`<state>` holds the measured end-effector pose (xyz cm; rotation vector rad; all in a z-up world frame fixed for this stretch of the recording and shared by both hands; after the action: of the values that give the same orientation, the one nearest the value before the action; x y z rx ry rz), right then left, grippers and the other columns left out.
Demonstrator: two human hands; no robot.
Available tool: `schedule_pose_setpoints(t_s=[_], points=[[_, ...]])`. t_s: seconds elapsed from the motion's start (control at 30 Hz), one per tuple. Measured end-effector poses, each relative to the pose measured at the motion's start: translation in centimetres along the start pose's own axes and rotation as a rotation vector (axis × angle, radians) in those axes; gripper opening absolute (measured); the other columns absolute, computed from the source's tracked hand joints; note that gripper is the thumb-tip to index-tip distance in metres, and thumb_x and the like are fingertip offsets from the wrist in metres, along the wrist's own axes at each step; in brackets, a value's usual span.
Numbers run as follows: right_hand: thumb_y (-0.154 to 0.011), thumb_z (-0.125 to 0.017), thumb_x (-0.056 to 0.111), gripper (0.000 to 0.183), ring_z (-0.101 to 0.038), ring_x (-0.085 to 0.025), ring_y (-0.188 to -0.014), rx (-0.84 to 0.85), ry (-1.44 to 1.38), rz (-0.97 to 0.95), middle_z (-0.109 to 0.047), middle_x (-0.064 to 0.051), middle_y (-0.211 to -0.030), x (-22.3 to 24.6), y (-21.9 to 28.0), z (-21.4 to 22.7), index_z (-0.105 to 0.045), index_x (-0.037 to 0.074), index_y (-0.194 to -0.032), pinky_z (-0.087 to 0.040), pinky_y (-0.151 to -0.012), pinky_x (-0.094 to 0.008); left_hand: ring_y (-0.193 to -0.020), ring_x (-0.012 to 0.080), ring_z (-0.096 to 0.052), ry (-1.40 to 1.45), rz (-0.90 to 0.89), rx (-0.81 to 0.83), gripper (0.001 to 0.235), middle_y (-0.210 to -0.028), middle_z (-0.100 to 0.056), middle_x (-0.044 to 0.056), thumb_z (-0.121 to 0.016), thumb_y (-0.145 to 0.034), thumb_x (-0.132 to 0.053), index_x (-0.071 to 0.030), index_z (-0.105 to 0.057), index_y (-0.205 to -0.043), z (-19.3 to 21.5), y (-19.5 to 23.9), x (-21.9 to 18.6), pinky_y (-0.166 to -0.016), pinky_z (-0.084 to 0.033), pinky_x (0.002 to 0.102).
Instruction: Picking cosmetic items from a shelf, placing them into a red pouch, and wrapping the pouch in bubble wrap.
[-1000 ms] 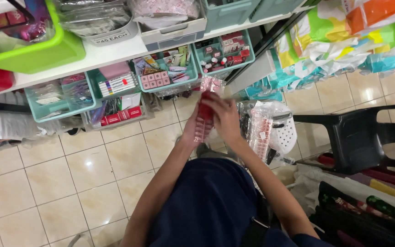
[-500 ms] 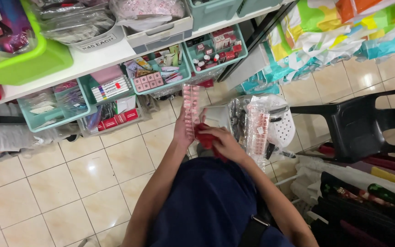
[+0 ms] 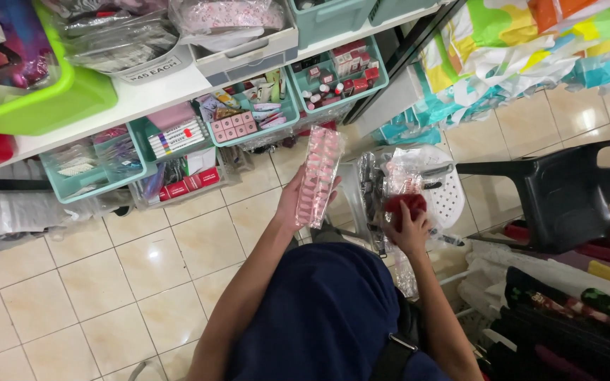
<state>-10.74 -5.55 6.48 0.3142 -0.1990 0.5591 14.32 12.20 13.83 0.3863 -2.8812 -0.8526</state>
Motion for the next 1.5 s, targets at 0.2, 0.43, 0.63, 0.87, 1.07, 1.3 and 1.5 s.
schedule_pose_setpoints(t_s=[0.2, 0.43, 0.63, 0.87, 1.07, 1.3, 1.5], points=[[-0.087, -0.062, 0.043, 0.055, -0.043, -0.045, -0.123, 0.010, -0.499, 0.150, -0.044, -0.021, -0.135, 11.1, 1.3, 4.8, -0.051, 0.018, -0.135, -0.039, -0.098, -0.055, -0.096, 0.0242, -0.065, -0.368, -0.251, -0.125, 0.041, -0.127, -0.059, 0.010, -0.067, -0.088, -0.025, -0.015, -0.060, -0.127, -0.3, 0.9, 0.3, -0.077, -0.057, 0.033], [-0.093, -0.060, 0.011, 0.052, -0.064, -0.017, -0.096, 0.499, -1.437, -0.080, -0.062, -0.008, -0.116, 15.1, 0.0, 3.5, -0.038, 0.010, -0.140, -0.055, -0.077, -0.028, -0.099, 0.0097, -0.057, -0.944, -0.612, -0.102, 0.058, -0.136, -0.049, 0.003, -0.068, -0.084, 0.001, -0.017, -0.053, -0.137, -0.3, 1.2, 0.5, -0.086, -0.053, 0.022], [-0.089, -0.064, 0.005, 0.047, -0.060, -0.005, -0.070, 0.412, -1.269, -0.032, -0.066, 0.000, -0.091, 14.3, -1.8, 1.8, -0.043, 0.011, -0.131, -0.046, -0.050, -0.012, -0.098, 0.0137, -0.062, -1.087, -0.618, -0.071, 0.034, -0.123, -0.063, 0.007, -0.066, -0.088, -0.007, -0.013, -0.068, -0.121, 0.1, 0.4, -0.7, -0.085, -0.054, 0.029], [-0.083, -0.062, 0.004, 0.072, -0.057, -0.014, -0.104, 0.084, -1.192, 0.368, -0.040, -0.006, -0.144, 16.5, -5.0, 8.3, -0.028, 0.009, -0.147, -0.048, -0.086, -0.028, -0.092, 0.0060, -0.059, -1.434, -0.840, 0.158, 0.043, -0.132, -0.058, 0.002, -0.062, -0.086, -0.001, -0.017, -0.063, -0.125, -5.4, -0.8, -2.8, -0.073, -0.045, 0.018], [-0.088, -0.057, 0.004, 0.034, -0.066, -0.013, -0.089, -0.110, -1.159, 0.588, -0.063, -0.007, -0.125, 21.8, -4.1, 24.2, -0.060, 0.002, -0.122, -0.051, -0.087, -0.025, -0.086, 0.0115, -0.066, -1.811, -1.025, 0.403, 0.050, -0.145, -0.044, 0.008, -0.054, -0.093, -0.010, -0.017, -0.045, -0.142, -21.3, 7.6, -4.2, -0.079, -0.049, 0.029], [-0.086, -0.062, 0.018, 0.039, -0.048, -0.009, -0.060, -0.302, -0.978, 0.615, -0.060, -0.001, -0.077, 27.7, -3.2, 41.4, -0.063, 0.010, -0.125, -0.039, -0.054, -0.020, -0.123, 0.0290, -0.042, -2.369, -1.669, 0.411, 0.061, -0.150, -0.039, 0.009, -0.046, -0.093, -0.018, -0.013, -0.023, -0.150, -36.3, 13.6, -5.7, -0.099, -0.035, 0.051], [-0.088, -0.061, 0.009, 0.035, -0.049, -0.018, -0.078, -0.498, -0.912, 0.817, -0.054, -0.009, -0.085, 33.4, -8.5, 52.0, -0.064, 0.007, -0.123, -0.041, -0.068, -0.029, -0.120, 0.0362, -0.050, -2.352, -1.974, 0.128, 0.066, -0.122, -0.060, 0.014, -0.051, -0.081, -0.009, -0.011, -0.037, -0.146, -47.6, 13.8, -9.5, -0.095, -0.033, 0.056]])
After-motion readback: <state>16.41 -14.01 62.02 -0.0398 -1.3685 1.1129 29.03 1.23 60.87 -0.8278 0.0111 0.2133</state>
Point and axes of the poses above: each hand's wrist, its own y-axis away from the middle knuckle, its own z-axis out of the back of the hand, x = y × z, the point moved 1 cm from there along -y, towards the middle knuckle
